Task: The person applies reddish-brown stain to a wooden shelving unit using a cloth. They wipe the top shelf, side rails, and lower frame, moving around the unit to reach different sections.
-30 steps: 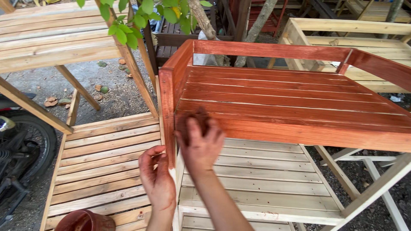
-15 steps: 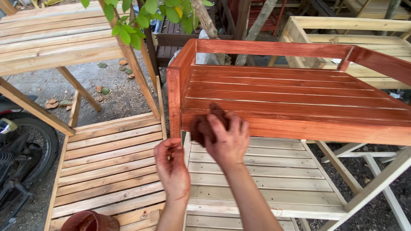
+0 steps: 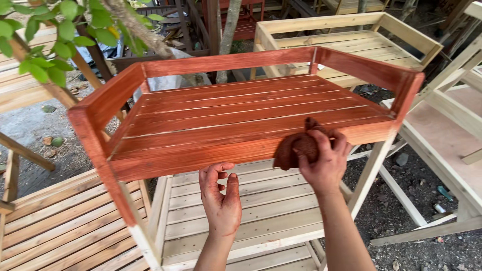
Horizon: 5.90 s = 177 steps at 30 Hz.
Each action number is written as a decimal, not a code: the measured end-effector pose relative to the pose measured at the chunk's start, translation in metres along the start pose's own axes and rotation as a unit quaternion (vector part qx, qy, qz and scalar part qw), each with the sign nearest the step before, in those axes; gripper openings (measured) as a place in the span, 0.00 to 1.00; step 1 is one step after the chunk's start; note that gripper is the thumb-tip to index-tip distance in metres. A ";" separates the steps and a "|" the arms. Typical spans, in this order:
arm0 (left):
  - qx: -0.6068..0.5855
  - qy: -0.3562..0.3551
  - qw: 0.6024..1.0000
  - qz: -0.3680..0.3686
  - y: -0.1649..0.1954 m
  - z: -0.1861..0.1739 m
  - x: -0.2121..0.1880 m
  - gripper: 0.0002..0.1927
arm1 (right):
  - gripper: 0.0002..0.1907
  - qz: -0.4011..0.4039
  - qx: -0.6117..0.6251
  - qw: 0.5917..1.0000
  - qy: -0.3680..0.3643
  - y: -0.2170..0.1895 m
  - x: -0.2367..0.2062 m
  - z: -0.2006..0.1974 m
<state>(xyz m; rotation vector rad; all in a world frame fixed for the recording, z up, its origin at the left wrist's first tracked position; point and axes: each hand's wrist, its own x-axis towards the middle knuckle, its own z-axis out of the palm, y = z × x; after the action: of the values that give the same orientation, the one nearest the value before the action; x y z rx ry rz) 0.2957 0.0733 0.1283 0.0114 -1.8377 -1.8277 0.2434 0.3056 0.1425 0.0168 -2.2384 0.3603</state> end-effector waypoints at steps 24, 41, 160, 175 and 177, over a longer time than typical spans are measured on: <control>0.008 0.051 0.999 0.018 0.050 0.186 -0.078 0.11 | 0.28 0.036 0.122 0.990 0.064 0.122 0.004 -0.032; 0.000 0.055 0.993 0.101 0.078 0.204 -0.097 0.07 | 0.21 -0.007 0.059 0.991 0.117 0.160 -0.001 -0.070; 0.288 0.023 0.957 0.017 0.083 0.435 -0.100 0.07 | 0.35 0.378 0.666 0.624 -0.157 0.342 0.021 -0.162; 0.363 -0.074 0.929 -0.012 0.093 0.459 -0.076 0.08 | 0.25 -0.068 0.148 0.980 0.115 0.284 0.147 -0.116; 0.380 -0.059 0.923 -0.011 0.089 0.456 -0.076 0.09 | 0.25 -0.094 0.109 0.984 0.102 0.274 0.151 -0.108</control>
<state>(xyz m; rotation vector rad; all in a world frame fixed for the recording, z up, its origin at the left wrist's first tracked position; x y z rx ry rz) 0.2218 0.5300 0.2144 0.2068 -2.5250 -1.0345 0.1911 0.6131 0.2532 0.2939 -1.9665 0.4794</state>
